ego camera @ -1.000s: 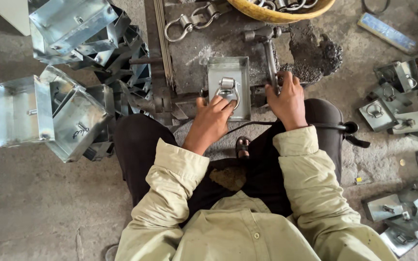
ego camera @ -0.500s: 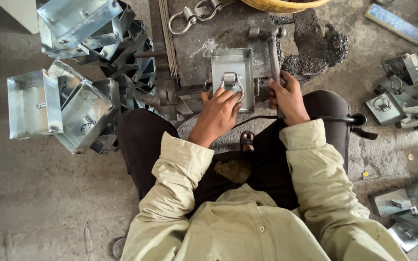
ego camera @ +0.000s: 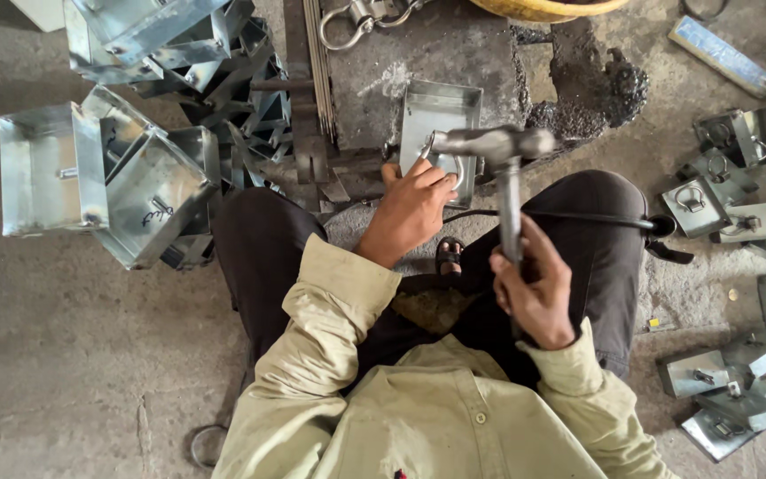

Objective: The person sits on the floor and welds metal hasps onto small rectangular metal boxes using a handheld welding torch. They pick up a box, place a hasp on it, and weld it in place, repeating this process for multiple units.

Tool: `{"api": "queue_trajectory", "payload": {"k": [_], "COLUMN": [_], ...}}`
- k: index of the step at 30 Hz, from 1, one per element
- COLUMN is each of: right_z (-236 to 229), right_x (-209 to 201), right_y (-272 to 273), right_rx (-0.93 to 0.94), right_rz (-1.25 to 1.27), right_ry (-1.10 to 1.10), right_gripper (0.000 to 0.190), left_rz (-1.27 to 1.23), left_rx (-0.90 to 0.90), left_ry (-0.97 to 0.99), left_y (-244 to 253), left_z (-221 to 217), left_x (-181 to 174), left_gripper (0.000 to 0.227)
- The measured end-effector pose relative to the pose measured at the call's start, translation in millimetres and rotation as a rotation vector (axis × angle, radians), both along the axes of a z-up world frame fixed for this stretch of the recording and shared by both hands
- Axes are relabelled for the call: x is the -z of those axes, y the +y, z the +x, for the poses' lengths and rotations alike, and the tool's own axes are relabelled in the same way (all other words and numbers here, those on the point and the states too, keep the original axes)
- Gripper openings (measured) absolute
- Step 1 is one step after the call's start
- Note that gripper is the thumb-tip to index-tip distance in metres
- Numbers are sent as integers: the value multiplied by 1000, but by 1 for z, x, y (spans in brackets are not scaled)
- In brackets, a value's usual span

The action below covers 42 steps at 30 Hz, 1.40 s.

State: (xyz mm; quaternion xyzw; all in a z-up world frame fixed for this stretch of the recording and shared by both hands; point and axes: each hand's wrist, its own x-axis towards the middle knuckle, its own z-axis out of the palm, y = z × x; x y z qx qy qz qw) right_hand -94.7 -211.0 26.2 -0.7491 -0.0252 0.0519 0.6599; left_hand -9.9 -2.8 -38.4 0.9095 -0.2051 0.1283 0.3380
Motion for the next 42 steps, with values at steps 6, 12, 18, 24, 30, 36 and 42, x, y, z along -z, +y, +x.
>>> {"api": "queue_trajectory", "payload": {"k": [6,12,18,24,30,36,42], "right_z": [-7,-14,23,46,34,28,74], "right_x": [-1,-35,7,-9,-76,-54,-59], "right_y": [9,-3,-16,-17,-22,5,29], "right_rx": [11,148,4,42,242,120,-181], "right_rz": [-300,-251,-562,-517,-156,-220,-690], "right_ry": [-460,-690,-594,-257,-592,-553,-309], "right_gripper": [56,49,42,50,47,44,55], "left_rz": [18,-3,-28,69,141,265,266], "left_rx": [1,-7,-6,-58,-69,-150,-151], "left_ry": [34,61,81,186,11,-74,-24], "left_y": [-2,-5,-7,-2,-1,-7,-6], "left_z": [2,-1,1,21,-3,-7,-1], "left_x": [1,1,1,-5,-12,11,10], "left_gripper": [15,14,13,15,60,51,51]}}
